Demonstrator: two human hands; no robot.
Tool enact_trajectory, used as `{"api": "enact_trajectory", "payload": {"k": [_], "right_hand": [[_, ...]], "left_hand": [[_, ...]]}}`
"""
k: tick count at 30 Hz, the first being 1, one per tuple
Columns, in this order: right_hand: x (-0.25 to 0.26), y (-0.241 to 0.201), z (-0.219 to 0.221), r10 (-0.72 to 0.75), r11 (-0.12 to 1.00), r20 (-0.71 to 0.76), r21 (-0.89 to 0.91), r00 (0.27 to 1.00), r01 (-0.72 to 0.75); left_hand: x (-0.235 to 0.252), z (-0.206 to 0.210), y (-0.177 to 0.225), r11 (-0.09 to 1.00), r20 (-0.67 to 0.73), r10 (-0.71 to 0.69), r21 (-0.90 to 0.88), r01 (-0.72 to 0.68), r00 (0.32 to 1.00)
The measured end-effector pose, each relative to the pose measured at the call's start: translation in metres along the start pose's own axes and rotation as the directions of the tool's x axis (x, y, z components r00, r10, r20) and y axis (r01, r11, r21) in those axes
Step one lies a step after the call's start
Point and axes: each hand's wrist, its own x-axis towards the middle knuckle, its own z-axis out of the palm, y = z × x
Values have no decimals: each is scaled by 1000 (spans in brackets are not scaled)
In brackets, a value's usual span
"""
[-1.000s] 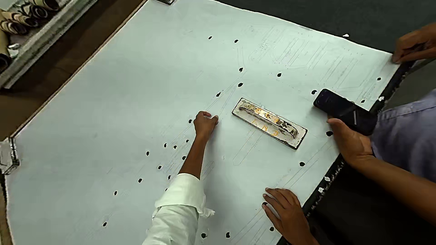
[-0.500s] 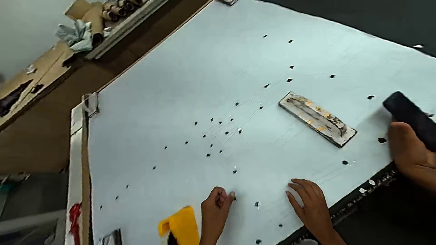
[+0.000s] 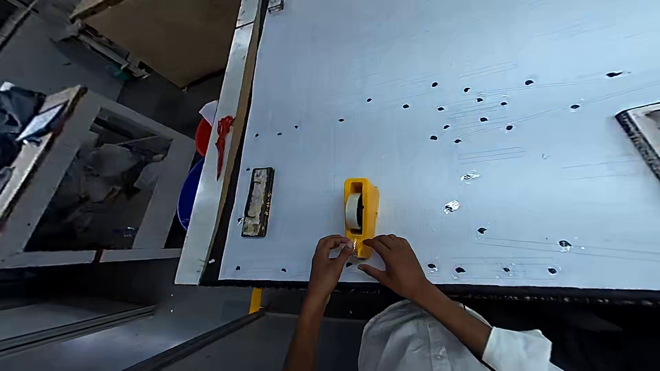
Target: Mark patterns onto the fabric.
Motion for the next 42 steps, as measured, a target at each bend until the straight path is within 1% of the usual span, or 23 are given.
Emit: {"api": "enact_trajectory", "payload": {"k": [4, 8, 11, 13, 14, 15, 17, 18, 19, 20, 22, 23, 25, 26, 28, 29, 30, 32, 33, 34, 37, 40, 42], "right_hand": [[3, -4, 10, -86, 982, -74, -176, 994, 72], [0, -10, 12, -92, 965, -106, -253, 990, 63], [-2, -11, 14, -65, 965, -128, -262, 990, 30], [-4, -11, 16, -58, 970, -136, -243, 989, 24], [-5, -11, 17, -53, 975, -129, -222, 990, 23], [-5, -10, 17, -46, 982, -112, -190, 993, 24], [-2, -5, 10, -19, 994, -33, -110, 999, 16], [-1, -1, 4, 2, 998, 25, -67, 1000, 0], [-1, 3, -3, 22, 999, 62, -43, 998, -19], [-3, 10, -11, 37, 999, 67, -28, 997, -35], [-8, 30, -27, 77, 997, 7, -29, 997, -77], [-10, 44, -36, 97, 994, -56, -43, 994, -99], [-19, 72, -55, 152, 983, -183, -69, 971, -167], [-24, 85, -64, 182, 975, -236, -86, 955, -207], [-34, 112, -81, 226, 953, -301, -131, 926, -275], [-39, 124, -86, 246, 942, -307, -149, 919, -302], [-43, 134, -88, 251, 938, -308, -159, 918, -309], [-49, 146, -89, 223, 944, -285, -176, 932, -280], [-52, 151, -89, 205, 947, -278, -186, 938, -262], [-54, 153, -87, 194, 949, -283, -188, 939, -253], [-57, 153, -82, 193, 948, -303, -188, 933, -258], [-57, 152, -83, 199, 948, -303, -183, 932, -261], [-57, 151, -83, 204, 944, -298, -190, 932, -268]], "left_hand": [[-11, -3, 4, 995, -67, 75, -55, -79, 995], [-38, -13, 9, 984, -90, 53, -165, -67, 995], [-45, -3, -12, 975, -79, 13, -219, -31, 997], [-43, 9, -29, 938, -72, -23, -348, -4, 997], [-42, 13, -35, 888, -43, -56, -458, 30, 997], [-40, 16, -37, 818, 7, -114, -567, 98, 993], [-35, 21, -33, 620, 161, -234, -735, 275, 959], [-34, 24, -32, 527, 246, -278, -769, 362, 929], [-37, 29, -31, 481, 318, -309, -761, 435, 897], [-41, 37, -30, 491, 364, -326, -723, 485, 873], [-55, 57, -24, 601, 388, -300, -632, 489, 871], [-57, 68, -15, 665, 393, -247, -596, 450, 886], [-52, 82, 17, 795, 386, -94, -526, 303, 918], [-41, 88, 41, 850, 370, 1, -490, 194, 929], [1, 98, 96, 922, 309, 203, -379, -75, 929], [30, 103, 123, 934, 278, 293, -289, -212, 915], [63, 107, 148, 931, 266, 355, -187, -313, 896], [137, 121, 189, 898, 284, 420, 8, -440, 862], [176, 132, 203, 884, 280, 423, 80, -460, 862], [216, 142, 214, 886, 280, 396, 133, -444, 875], [310, 172, 226, 944, 196, 262, 151, -293, 945], [359, 193, 225, 971, 86, 172, 155, -184, 981], [371, 198, 224, 951, 63, 146, 265, -158, 987]]}}
